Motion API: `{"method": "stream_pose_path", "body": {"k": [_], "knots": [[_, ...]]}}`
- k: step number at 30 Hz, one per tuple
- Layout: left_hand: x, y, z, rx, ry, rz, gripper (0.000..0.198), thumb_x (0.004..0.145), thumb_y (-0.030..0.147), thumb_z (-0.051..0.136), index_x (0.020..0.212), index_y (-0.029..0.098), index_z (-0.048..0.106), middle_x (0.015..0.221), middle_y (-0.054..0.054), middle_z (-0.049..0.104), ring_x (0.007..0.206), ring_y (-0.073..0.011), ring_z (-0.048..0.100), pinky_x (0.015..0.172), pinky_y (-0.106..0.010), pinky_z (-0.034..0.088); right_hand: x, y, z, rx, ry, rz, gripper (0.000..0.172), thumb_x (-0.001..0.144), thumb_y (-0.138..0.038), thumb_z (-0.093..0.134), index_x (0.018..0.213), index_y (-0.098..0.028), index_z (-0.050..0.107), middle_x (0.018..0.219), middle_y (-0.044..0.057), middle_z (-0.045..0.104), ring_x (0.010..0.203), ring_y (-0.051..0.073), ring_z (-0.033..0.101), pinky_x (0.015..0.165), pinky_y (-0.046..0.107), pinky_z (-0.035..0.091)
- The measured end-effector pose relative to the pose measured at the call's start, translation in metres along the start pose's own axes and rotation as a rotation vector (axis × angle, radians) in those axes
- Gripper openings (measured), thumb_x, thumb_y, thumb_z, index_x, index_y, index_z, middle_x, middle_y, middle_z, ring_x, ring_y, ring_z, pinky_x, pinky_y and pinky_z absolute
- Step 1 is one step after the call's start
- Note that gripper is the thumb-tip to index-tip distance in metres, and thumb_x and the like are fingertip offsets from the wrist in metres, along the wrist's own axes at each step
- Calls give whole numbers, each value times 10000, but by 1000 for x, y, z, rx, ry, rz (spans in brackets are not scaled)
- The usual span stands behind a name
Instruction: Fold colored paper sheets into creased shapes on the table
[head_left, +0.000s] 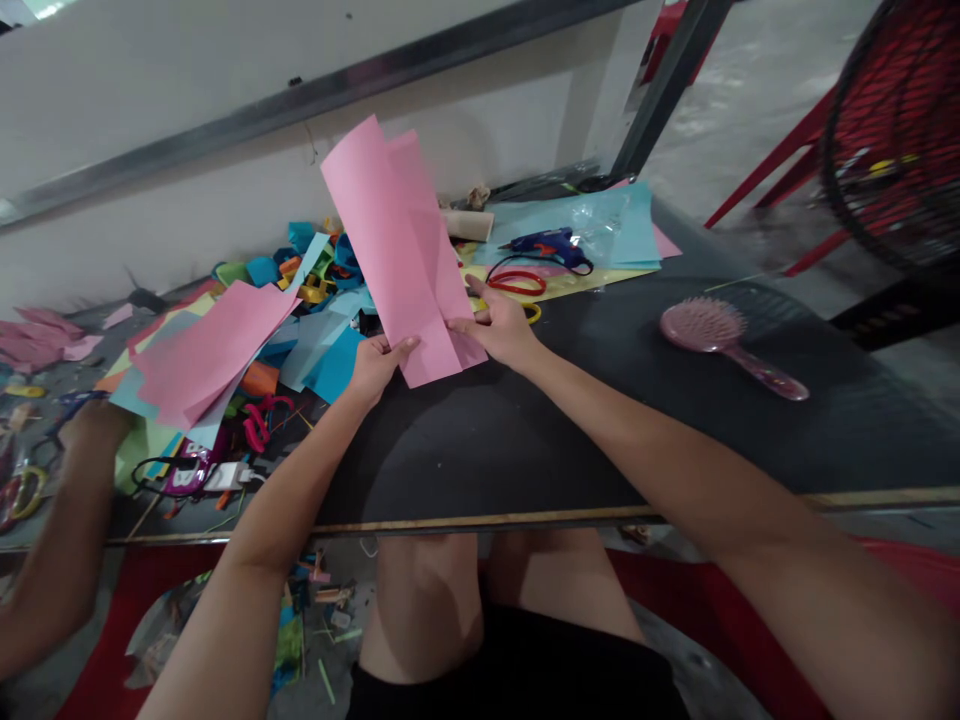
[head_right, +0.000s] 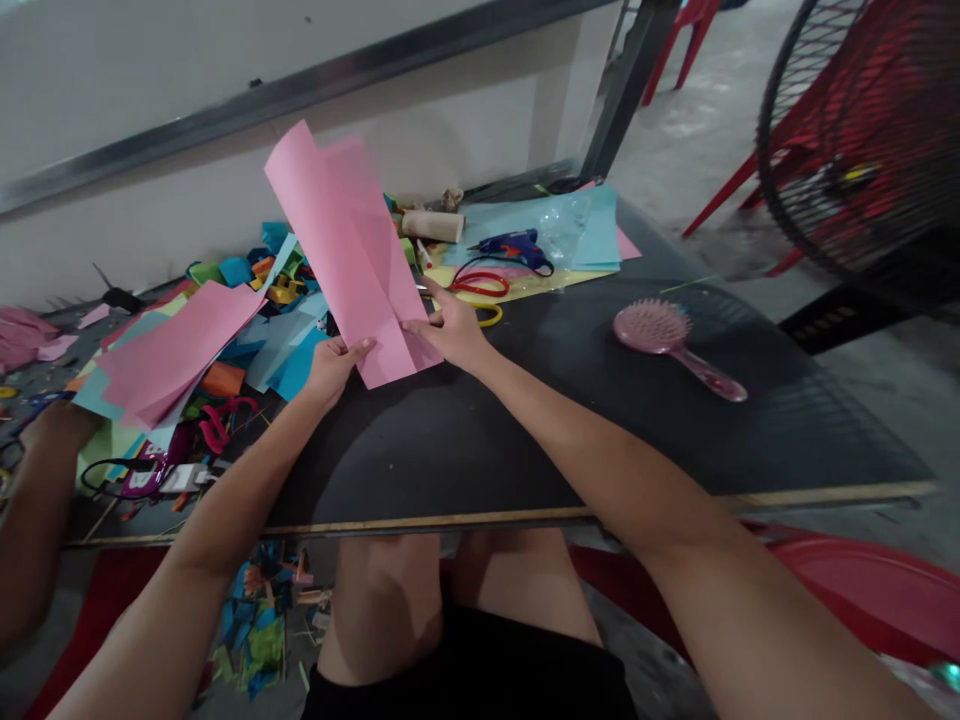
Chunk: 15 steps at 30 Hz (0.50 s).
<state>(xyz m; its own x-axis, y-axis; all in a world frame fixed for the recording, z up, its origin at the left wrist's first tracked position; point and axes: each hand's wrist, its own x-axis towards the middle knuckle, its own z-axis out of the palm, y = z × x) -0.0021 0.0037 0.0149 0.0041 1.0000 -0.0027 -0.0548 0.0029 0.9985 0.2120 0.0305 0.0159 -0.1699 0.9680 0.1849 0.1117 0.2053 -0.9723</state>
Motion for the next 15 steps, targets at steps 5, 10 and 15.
{"method": "stream_pose_path", "body": {"k": [5, 10, 15], "knots": [[2, -3, 0, -48, -7, -9, 485, 518, 508, 901, 757, 115, 746, 719, -57, 736, 616, -127, 646, 652, -267, 546, 0, -2, 3, 73, 38, 51, 777, 710, -476, 790, 1363, -125, 558, 671, 15, 691, 673, 199, 650, 597, 301, 545], [7, -5, -3, -91, 29, 31, 471, 533, 492, 901, 791, 128, 752, 775, -66, 751, 677, -141, 669, 703, -281, 561, -6, -11, 6, 292, -211, 339, 446, 745, -534, 763, 944, -139, 701, 782, 100, 735, 679, 206, 698, 535, 286, 571], [10, -6, -9, -97, 19, 43, 443, 576, 485, 886, 805, 135, 742, 780, -64, 746, 724, -162, 683, 739, -302, 569, -12, -20, 8, 192, -328, 467, 290, 691, -318, 851, 809, -101, 700, 783, 139, 755, 616, 161, 702, 477, 188, 540]]}}
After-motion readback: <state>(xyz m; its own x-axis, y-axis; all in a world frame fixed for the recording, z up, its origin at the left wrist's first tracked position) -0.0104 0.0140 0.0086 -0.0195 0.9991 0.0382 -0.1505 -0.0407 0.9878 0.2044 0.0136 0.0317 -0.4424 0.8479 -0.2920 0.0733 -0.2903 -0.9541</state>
